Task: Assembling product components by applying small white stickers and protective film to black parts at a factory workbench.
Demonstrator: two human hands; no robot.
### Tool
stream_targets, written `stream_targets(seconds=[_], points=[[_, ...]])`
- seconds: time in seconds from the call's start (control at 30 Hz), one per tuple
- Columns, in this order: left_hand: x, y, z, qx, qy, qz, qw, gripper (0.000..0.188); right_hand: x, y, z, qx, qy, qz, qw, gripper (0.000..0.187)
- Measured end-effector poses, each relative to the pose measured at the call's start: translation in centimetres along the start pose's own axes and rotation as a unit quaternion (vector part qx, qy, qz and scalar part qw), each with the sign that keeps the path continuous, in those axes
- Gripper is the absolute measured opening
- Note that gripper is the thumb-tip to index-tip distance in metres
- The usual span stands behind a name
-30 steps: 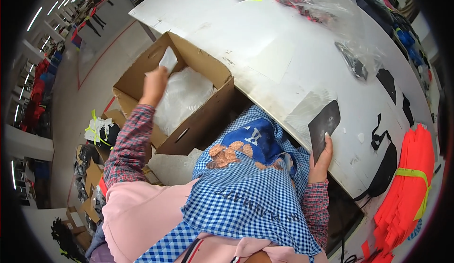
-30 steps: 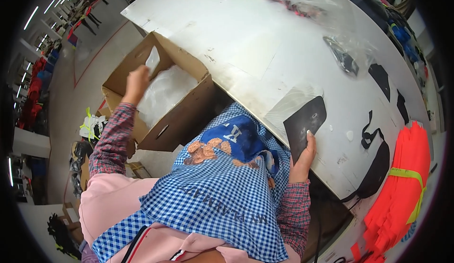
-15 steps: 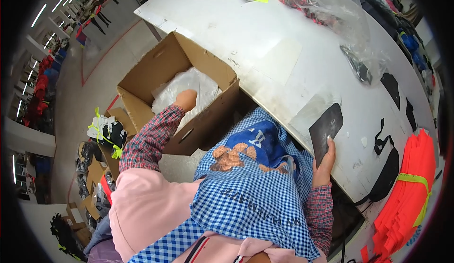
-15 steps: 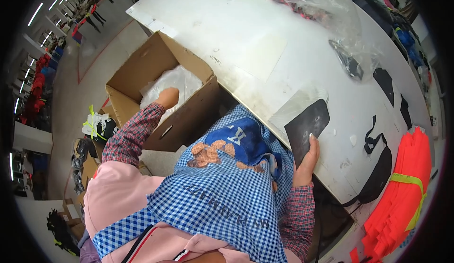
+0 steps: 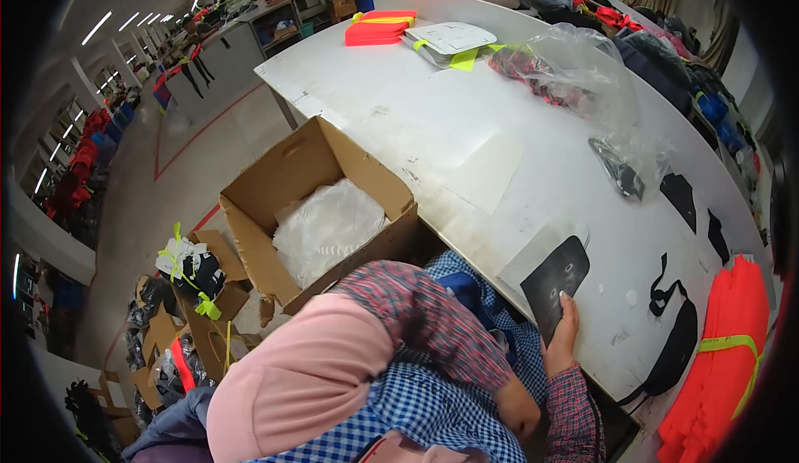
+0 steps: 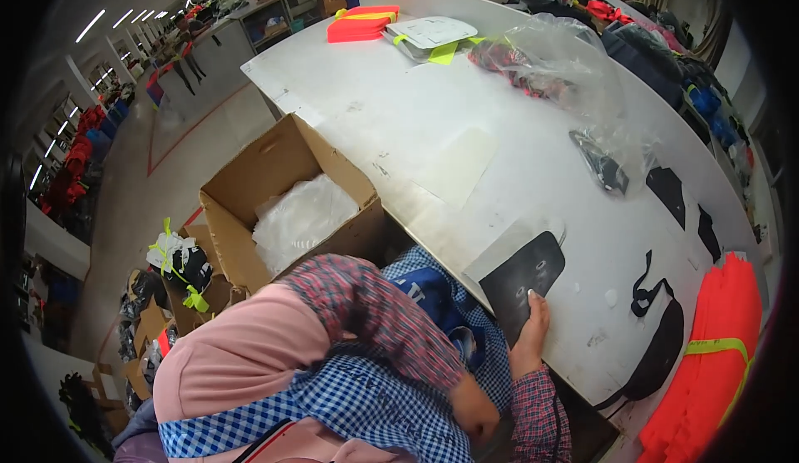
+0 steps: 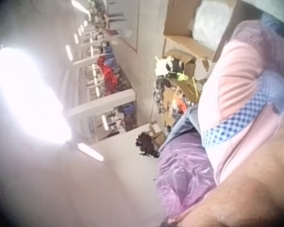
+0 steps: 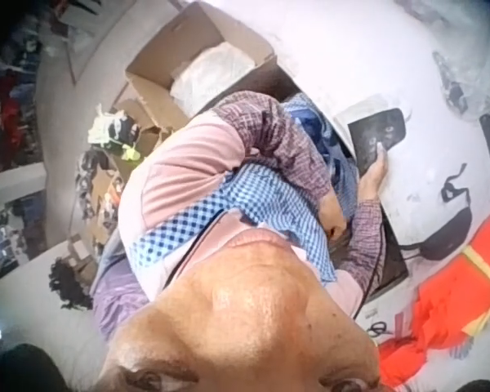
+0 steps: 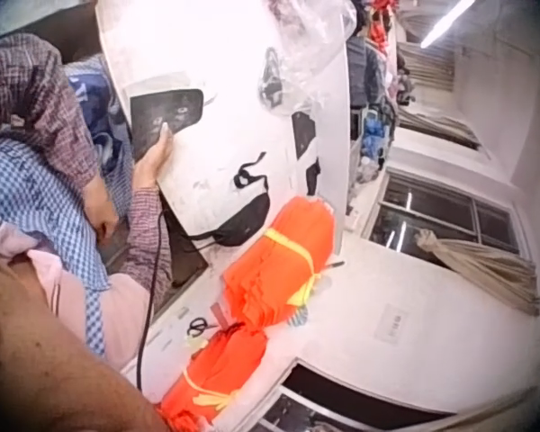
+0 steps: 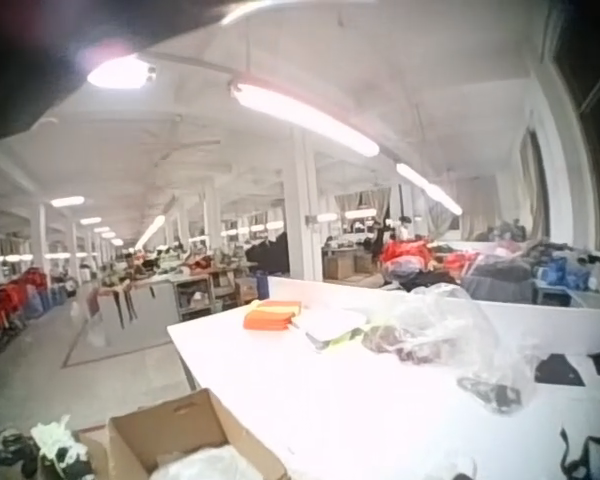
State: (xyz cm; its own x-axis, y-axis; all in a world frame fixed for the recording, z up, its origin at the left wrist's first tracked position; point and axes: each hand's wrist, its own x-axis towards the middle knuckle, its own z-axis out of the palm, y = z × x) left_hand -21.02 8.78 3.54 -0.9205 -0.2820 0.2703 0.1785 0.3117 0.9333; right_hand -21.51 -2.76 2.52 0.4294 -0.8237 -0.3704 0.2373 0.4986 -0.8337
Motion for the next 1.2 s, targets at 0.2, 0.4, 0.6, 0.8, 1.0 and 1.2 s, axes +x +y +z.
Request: stream_targets(seconds=[0.2, 0.4, 0.6, 0.8, 1.0, 1.2], points=[[5.3, -5.0, 0.0, 0.048, -0.172, -0.001, 0.984, 0.017, 0.7, 0.6, -0.8, 0.02, -0.023, -0.013, 0.999, 0.018], [5.2, -7.2, 0.7, -0.031, -0.145, -0.035, 0.988, 0.016, 0.4, 0.1, -0.5, 0.039, -0.043, -0.008, 0.998, 0.019], [4.6, -7.9, 1.1, -0.103, -0.122, -0.062, 0.985, 0.016, 1.1, 0.7, -1.2, 0.033, -0.057, -0.018, 0.998, 0.018], [3.7, -8.1, 1.6, -0.166, -0.094, -0.082, 0.978, 0.016, 1.3, 1.2, -1.3, 0.039, -0.059, -0.03, 0.997, 0.016], [3.1, -8.2, 1.4, -0.223, -0.063, -0.098, 0.968, 0.016, 0.8, 0.8, -0.8, 0.04, -0.062, -0.032, 0.997, 0.015], [3.2, -8.2, 1.6, -0.281, -0.039, -0.107, 0.953, 0.017, 1.2, 1.6, -1.5, 0.042, -0.056, -0.043, 0.997, 0.014]])
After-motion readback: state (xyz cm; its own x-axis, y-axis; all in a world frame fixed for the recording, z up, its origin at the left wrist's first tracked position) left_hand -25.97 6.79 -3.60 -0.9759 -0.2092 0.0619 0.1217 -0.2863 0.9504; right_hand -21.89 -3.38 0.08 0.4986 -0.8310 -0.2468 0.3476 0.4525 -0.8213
